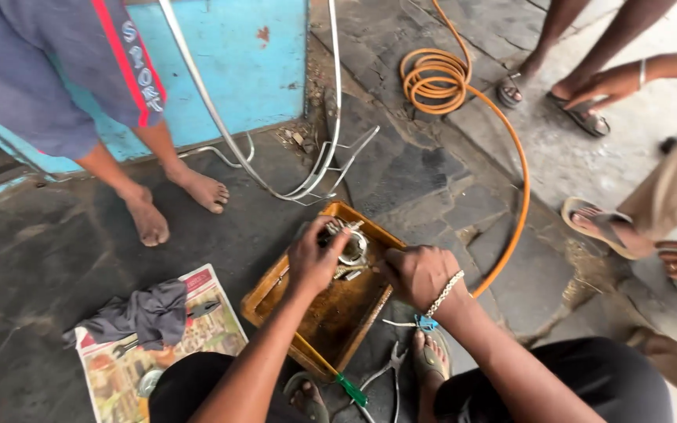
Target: Cleaning a motorcycle carburetor using fuel and a brush in a workshop.
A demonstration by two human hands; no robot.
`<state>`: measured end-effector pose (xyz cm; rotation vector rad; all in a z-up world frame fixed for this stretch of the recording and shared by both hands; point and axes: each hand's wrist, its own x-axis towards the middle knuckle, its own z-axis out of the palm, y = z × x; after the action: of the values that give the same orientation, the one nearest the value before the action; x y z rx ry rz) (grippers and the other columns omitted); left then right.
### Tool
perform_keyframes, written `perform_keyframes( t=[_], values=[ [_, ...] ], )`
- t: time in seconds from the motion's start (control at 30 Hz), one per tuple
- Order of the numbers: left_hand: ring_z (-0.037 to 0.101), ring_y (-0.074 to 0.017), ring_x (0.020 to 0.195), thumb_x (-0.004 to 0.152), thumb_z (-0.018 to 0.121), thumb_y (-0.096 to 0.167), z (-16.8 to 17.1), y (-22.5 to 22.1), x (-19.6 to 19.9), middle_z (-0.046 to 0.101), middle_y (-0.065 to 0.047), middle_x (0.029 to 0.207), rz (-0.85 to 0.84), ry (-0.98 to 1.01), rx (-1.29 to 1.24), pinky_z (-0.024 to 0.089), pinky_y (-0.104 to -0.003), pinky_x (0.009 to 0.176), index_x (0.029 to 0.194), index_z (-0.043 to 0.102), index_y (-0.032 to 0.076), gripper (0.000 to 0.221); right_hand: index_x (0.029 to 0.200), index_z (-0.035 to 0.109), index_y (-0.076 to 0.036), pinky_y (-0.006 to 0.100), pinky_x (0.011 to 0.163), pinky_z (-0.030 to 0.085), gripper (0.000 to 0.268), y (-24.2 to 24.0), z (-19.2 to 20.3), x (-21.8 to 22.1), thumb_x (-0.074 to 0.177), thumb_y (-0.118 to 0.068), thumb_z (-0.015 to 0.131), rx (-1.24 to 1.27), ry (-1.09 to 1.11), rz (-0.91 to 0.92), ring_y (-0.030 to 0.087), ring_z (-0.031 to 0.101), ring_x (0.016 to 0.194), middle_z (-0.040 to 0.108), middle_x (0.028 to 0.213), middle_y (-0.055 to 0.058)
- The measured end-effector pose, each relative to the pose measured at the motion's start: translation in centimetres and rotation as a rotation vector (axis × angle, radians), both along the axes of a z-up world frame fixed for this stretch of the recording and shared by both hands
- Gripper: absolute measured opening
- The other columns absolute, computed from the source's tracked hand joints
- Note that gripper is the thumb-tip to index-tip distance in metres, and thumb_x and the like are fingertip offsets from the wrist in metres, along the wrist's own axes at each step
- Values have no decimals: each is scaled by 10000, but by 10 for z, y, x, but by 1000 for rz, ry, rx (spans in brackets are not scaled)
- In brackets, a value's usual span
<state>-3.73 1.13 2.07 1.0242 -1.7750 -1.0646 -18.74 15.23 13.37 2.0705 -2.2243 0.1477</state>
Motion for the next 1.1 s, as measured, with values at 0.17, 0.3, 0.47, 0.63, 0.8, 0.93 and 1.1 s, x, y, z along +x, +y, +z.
perform_keyframes(
  t=[0.17,0.3,0.47,0.63,0.8,0.93,1.1],
  values=[
    [698,-310,1053,902,686,546,2,-1,4,737,-124,1093,78,-84,65,529,-461,895,1136,690,148,461,837,721,-136,473,542,530,333,14,6,9,934,-437,619,-75,-72,-51,338,702,669,723,718,98],
    [713,-284,983,881,669,561,16,3,3,733,-123,1058,81,-65,43,562,-452,842,1132,684,153,479,875,727,-142,442,543,547,373,12,-4,14,964,-482,600,48,-29,-138,307,694,624,710,694,109],
    [770,-235,854,867,599,614,14,5,8,754,-78,924,-51,-143,226,611,-417,758,1148,648,211,494,808,740,-148,401,583,552,435,11,-1,-14,1002,-503,580,231,-38,-160,244,693,597,705,679,70],
    [642,-339,1050,907,645,657,-15,-3,1,654,-182,1145,-74,-266,-165,535,-509,788,1163,677,183,540,876,795,-169,443,529,519,354,-5,0,-20,919,-491,653,142,-151,79,297,667,590,696,642,92],
    [694,-286,923,865,619,684,-3,2,1,670,-152,1067,-117,-300,-77,570,-467,701,1153,662,196,568,852,750,-159,442,539,530,397,-6,15,-23,946,-518,612,272,-26,53,288,682,595,684,644,88],
    [725,-222,726,878,572,703,-2,-1,-2,759,-81,885,-165,-387,138,550,-428,639,1194,643,219,582,768,719,-134,456,544,524,401,-4,2,-24,944,-483,628,103,-30,159,311,673,621,680,637,89],
    [707,-171,748,876,612,687,3,7,-4,701,-94,969,-108,-260,178,565,-371,590,1222,616,225,578,783,705,-114,436,564,530,414,1,10,-25,967,-476,625,155,-6,123,287,682,626,682,655,82]
  ],
)
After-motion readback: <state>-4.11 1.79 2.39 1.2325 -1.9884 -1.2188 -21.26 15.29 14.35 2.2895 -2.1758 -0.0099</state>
